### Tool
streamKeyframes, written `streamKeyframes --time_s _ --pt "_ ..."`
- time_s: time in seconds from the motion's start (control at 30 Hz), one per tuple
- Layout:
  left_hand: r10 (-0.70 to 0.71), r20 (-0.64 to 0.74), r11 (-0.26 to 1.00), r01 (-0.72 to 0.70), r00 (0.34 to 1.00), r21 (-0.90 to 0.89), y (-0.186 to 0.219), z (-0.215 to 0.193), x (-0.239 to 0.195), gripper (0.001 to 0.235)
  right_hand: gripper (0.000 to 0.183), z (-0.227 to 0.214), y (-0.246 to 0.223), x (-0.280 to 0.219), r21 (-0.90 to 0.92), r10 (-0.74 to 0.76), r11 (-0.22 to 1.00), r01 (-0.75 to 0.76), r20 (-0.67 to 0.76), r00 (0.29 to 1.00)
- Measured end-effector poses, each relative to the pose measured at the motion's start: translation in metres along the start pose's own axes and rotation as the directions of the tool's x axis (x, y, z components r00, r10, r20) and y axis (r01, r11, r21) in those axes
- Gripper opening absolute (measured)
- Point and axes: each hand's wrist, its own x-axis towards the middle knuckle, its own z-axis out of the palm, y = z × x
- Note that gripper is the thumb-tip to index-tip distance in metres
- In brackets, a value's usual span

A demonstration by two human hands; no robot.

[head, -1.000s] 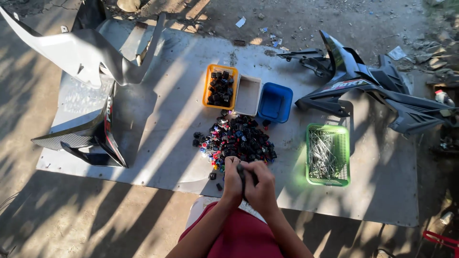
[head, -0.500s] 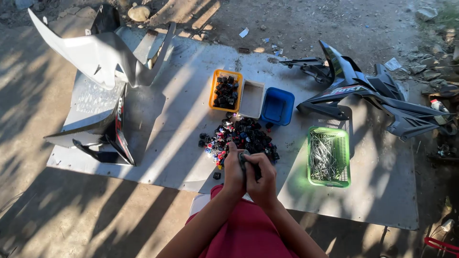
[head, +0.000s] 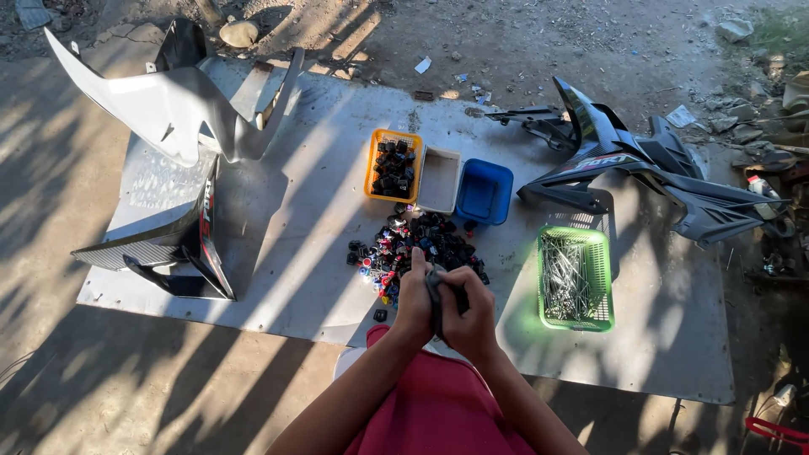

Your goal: The person wipes small black plastic parts with a cloth, picking them from a pile on a table and placing them into a yellow basket. The person also handles a gray motorcycle fairing and a green basket containing metal fasteners.

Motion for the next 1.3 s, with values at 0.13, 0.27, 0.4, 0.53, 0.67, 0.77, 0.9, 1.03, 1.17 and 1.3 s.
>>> streamKeyframes --time_s 0.13,0.27,0.4,0.53,0.67,0.77,0.9,1.03,1.17,1.3 --pt "-0.014 -0.020 1.000 0.014 1.000 0.007 -0.010 -0.011 0.010 0.064 0.014 0.007 0.007 -0.002 0.094 0.123 0.988 -0.119 -0.034 0.992" --pt "-0.043 -0.080 0.985 0.055 0.996 0.161 -0.015 -0.030 0.033 0.075 0.013 0.012 -0.007 -0.004 0.081 0.109 0.990 -0.113 0.052 0.993" --pt "-0.193 0.061 0.980 0.195 0.979 -0.030 0.008 -0.004 0.009 0.071 0.011 0.006 -0.014 0.017 -0.060 0.062 0.996 -0.062 -0.007 0.998" --pt "-0.177 -0.054 0.984 0.179 0.983 0.025 0.001 -0.007 0.020 0.065 0.013 0.006 -0.025 0.018 -0.083 0.055 0.995 -0.053 0.020 0.998" --pt "-0.215 0.013 0.967 0.215 0.976 -0.136 -0.022 -0.033 0.037 0.072 0.012 -0.003 -0.015 0.004 -0.026 0.076 0.997 -0.073 0.139 0.987" --pt "-0.244 0.059 0.930 0.251 0.968 -0.270 -0.026 -0.037 0.036 0.077 0.013 -0.013 -0.004 -0.004 0.002 0.088 0.996 -0.090 0.212 0.973" --pt "-0.240 0.114 0.905 0.265 0.964 -0.332 -0.018 -0.040 0.047 0.080 0.015 -0.024 0.004 -0.011 0.001 0.119 0.992 -0.123 0.236 0.964" --pt "-0.255 0.167 0.870 0.302 0.952 -0.390 -0.029 -0.039 0.049 0.079 0.015 -0.018 0.002 -0.011 0.013 0.120 0.993 -0.121 0.062 0.991" --pt "-0.309 0.244 0.858 0.380 0.919 -0.346 -0.011 -0.026 0.026 0.072 0.004 0.001 0.015 -0.020 -0.172 -0.260 0.953 0.248 -0.055 0.964" --pt "-0.334 0.235 0.872 0.394 0.913 -0.290 -0.013 -0.025 0.027 0.066 0.003 0.000 0.020 -0.018 -0.518 -0.485 0.733 0.441 0.056 0.873"
